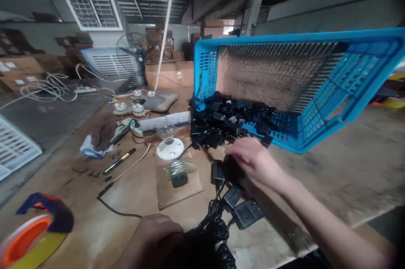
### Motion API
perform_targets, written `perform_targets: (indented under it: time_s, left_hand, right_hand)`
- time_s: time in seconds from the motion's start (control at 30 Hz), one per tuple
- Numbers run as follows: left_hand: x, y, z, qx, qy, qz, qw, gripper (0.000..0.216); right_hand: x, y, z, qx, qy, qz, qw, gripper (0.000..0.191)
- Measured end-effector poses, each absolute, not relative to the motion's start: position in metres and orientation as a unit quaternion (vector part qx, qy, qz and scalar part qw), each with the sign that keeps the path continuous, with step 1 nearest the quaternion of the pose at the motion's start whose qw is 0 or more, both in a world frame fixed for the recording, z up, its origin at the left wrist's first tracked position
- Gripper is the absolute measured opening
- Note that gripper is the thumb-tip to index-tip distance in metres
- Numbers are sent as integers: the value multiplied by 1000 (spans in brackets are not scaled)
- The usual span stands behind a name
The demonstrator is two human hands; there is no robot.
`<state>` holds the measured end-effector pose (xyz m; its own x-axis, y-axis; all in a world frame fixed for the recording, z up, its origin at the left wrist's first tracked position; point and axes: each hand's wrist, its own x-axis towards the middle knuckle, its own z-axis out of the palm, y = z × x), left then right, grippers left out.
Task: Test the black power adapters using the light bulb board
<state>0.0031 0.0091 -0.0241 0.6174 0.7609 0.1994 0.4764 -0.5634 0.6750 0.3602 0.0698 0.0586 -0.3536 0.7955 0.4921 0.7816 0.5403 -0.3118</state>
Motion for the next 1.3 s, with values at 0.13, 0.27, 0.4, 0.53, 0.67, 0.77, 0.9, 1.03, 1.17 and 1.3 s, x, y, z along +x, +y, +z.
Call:
perform_targets:
  time_s: [0.13,0.27,0.4,0.53,0.67,0.77,0.9,1.03,1.17,1.3]
  left_hand:
    - [2,10,-23,870,348,210,280,30]
    - [4,11,-16,878,348,189,268,17]
    - [3,10,-13,870,346,183,300,14]
    - [0,7,-18,866,341,189,314,20]
    - [-1,7,-18,776,413,281,385,20]
    - [-1,9,-18,691,477,305,449,26]
    - [0,12,-23,700,476,299,441,33]
    - [3,13,-29,739,466,289,391,32]
    - [9,12,-24,738,485,269,385,17]
    - [11,12,-19,781,416,283,370,15]
  right_hand:
    - [308,66,49,-359,-920,8,159,28]
    - [290,52,49,-425,-886,66,176,23]
    - [258,34,49,-436,-874,128,170,17]
    - [221,30,26,-343,-929,110,84,10]
    - [219,29,16,-391,-890,187,144,11]
    - [223,21,15,-410,-839,255,252,14]
    - [211,8,1,-405,-853,202,259,12]
    - [212,8,10,-390,-887,157,190,14]
    - [256,48,50,-465,-861,121,169,55]
    - [302,101,62,-606,-788,98,52,58]
